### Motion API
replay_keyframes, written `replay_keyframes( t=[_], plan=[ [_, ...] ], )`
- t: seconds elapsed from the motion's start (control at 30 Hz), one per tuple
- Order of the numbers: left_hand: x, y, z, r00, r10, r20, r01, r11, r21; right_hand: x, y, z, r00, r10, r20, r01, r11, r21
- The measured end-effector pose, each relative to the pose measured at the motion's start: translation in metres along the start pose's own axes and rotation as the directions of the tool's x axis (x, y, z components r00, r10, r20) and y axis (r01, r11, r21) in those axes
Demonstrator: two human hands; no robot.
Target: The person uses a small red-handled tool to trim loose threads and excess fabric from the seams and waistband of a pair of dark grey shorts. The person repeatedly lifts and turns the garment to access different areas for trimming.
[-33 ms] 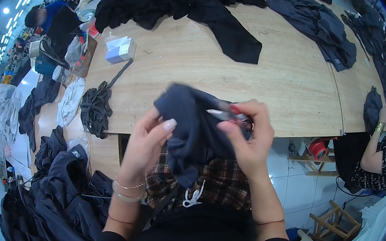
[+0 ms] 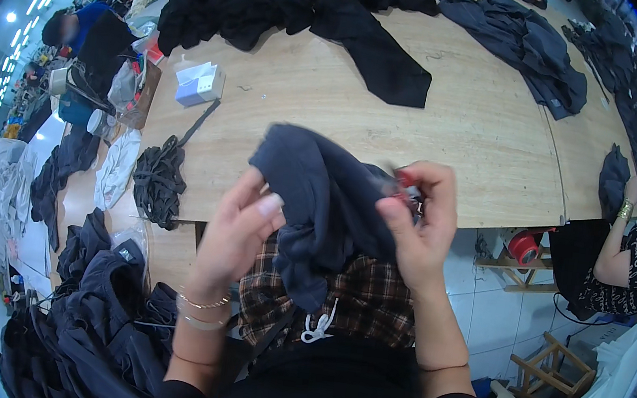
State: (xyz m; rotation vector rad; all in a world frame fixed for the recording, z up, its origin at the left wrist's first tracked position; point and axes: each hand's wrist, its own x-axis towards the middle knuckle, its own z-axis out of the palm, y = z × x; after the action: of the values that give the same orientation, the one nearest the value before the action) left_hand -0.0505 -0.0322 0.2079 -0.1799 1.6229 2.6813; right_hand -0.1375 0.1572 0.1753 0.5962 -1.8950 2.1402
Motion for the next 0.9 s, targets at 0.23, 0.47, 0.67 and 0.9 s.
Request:
replay_keyframes(
  t=[0.23,0.47,0.67,0.9],
  plan=[
    [0.019,0.102,0.059,0.798,0.417,0.434,-0.538,0.168,0.826,0.001,-0.019,-0.023,0.892,0.067,0.446,-0.268,0.875,0.403],
    [0.015,0.149,0.095,0.772,0.354,0.528,-0.399,-0.377,0.836,0.024,-0.068,0.020,0.691,-0.086,0.718,0.049,0.996,0.073],
    [-0.010,0.184,0.057,0.923,0.282,0.262,-0.152,-0.356,0.922,0.062,-0.060,-0.019,0.727,0.001,0.686,0.565,0.567,-0.600],
    [-0.033,0.146,-0.006,0.943,-0.284,0.174,-0.113,0.216,0.970,0.088,-0.094,-0.045,0.778,-0.180,0.602,0.384,0.894,-0.230]
  ],
)
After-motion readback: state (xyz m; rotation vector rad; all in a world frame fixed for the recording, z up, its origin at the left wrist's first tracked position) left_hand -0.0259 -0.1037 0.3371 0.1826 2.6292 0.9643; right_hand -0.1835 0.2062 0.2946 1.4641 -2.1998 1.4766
